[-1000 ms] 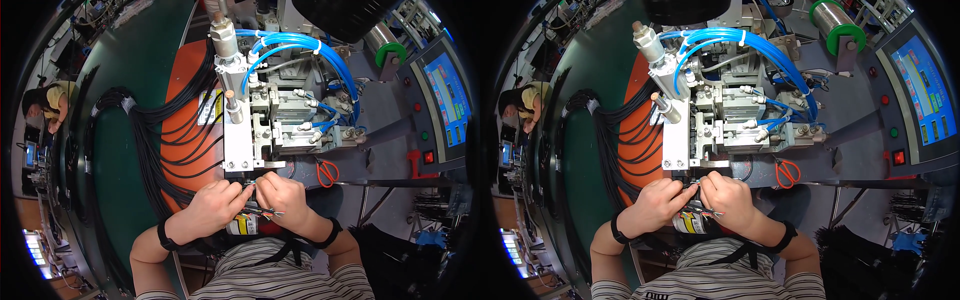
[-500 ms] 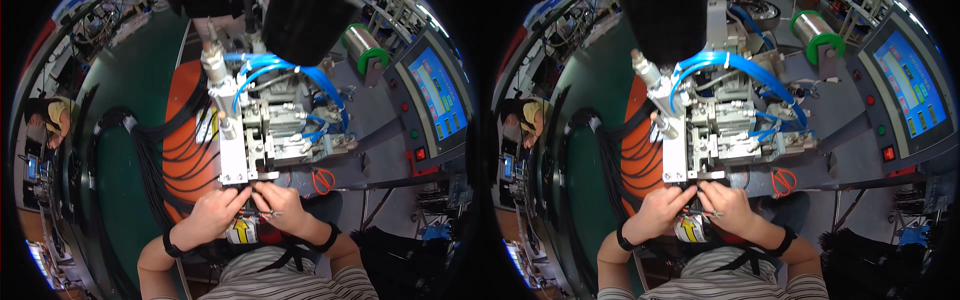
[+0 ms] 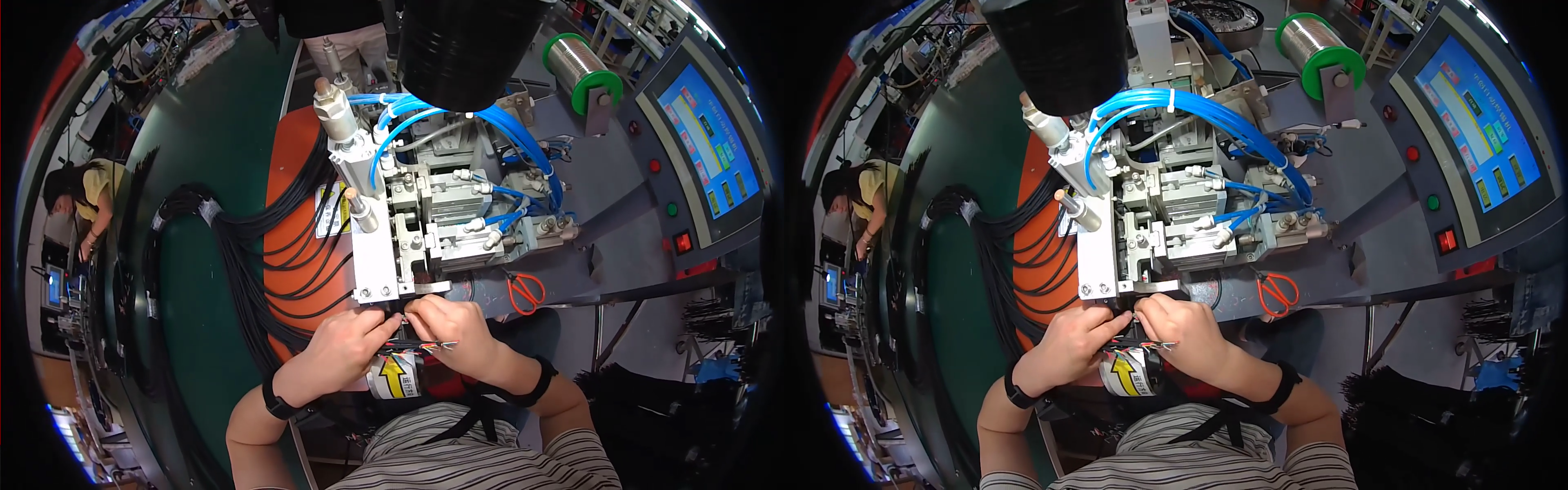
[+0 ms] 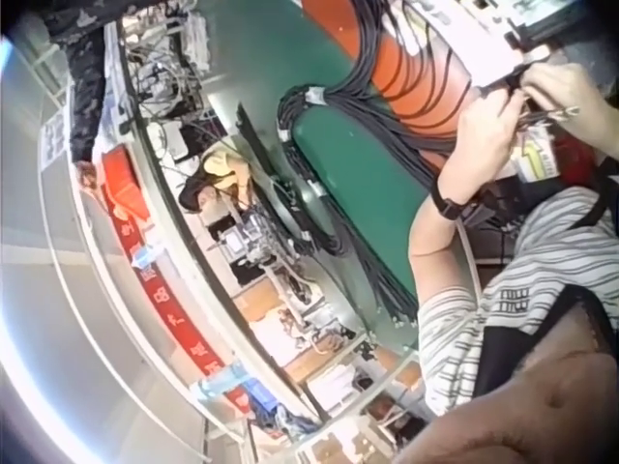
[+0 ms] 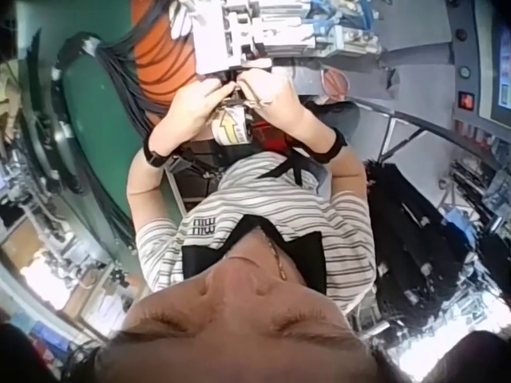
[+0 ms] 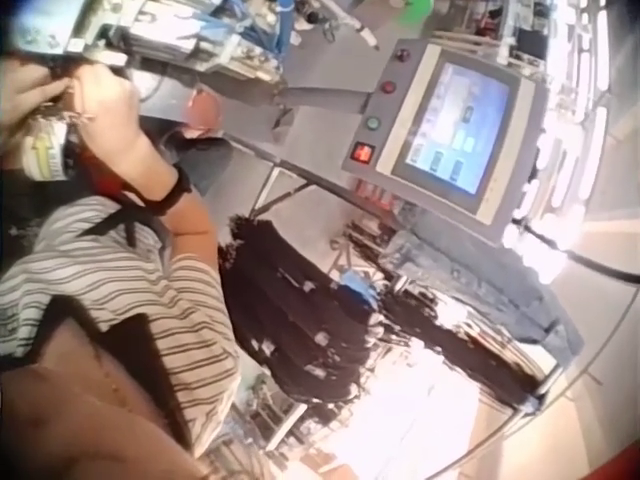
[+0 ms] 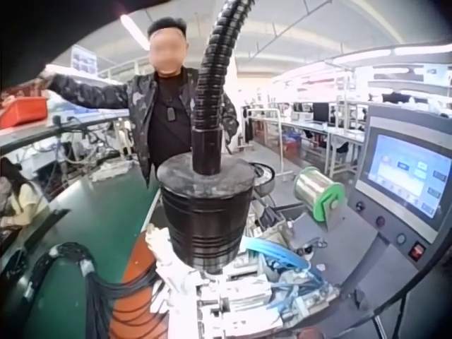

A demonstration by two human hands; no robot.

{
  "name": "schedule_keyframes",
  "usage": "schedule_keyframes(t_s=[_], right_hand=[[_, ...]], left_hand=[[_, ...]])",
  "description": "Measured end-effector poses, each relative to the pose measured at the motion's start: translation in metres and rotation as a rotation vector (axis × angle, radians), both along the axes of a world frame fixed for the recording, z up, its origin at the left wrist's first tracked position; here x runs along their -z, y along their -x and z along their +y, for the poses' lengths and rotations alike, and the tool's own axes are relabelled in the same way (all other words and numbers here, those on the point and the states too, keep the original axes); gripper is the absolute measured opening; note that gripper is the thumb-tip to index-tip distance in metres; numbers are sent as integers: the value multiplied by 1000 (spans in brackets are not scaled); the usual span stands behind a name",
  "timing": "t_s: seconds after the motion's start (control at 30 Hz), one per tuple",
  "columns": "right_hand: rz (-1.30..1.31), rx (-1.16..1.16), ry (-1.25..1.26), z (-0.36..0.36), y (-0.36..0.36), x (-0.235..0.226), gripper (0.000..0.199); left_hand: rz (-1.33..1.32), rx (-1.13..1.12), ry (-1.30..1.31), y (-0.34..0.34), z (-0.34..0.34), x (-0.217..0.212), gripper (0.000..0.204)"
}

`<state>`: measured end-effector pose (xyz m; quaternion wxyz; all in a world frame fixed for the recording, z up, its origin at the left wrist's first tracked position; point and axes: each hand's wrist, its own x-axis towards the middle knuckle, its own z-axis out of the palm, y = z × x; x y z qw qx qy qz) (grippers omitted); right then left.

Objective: The person holds a bundle of cables, separates the individual wires, and inserts them into a crimping machine. They hold the wires in place while the machine processes them, then pull the cables back and gather them.

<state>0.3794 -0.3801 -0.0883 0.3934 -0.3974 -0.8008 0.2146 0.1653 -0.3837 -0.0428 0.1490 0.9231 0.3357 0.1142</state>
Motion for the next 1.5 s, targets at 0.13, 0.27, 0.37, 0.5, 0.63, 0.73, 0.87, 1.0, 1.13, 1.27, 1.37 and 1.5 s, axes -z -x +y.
schedule_keyframes(t_s=[0.13, 0.27, 0.37, 0.5, 0.63, 0.73, 0.87, 1.0, 1.13, 1.27, 1.37, 1.5], right_hand=[[-48, -6, -5, -2, 2, -2, 10], [-263, -19, 34, -2, 2, -14, 9], [-316, -10, 39, -2, -1, -9, 8], [-15, 8, 255, -4, -3, 10, 10], [394, -65, 785, -4, -1, 23, 18], [340, -141, 889, -1, -2, 28, 21], [452, -114, 878, 1, -11, 27, 20], [74, -82, 451, 6, -27, 6, 19], [128, -16, 231, 1, -32, 0, 25], [433, -101, 829, -6, -32, 1, 23], [699, -238, 1172, -6, -31, 5, 22], [375, -219, 820, -2, -35, 1, 21]], left_hand=[[25, 26, -33, 0, 0, 0, 45], [58, 65, -52, 1, 4, -7, 41], [104, 90, -67, 0, 5, -9, 40], [108, 82, -117, 2, 0, -3, 39], [74, 71, -135, 8, 0, 7, 39], [28, 41, -128, 5, 2, 11, 50], [111, 96, -89, -7, 8, -6, 40], [152, 104, -94, -20, 7, -21, 42], [130, 66, -140, -28, -2, -29, 44], [112, 23, -154, -31, -12, -30, 45], [100, 15, -116, -28, -15, -29, 45], [147, 42, -69, -28, -11, -33, 45]])
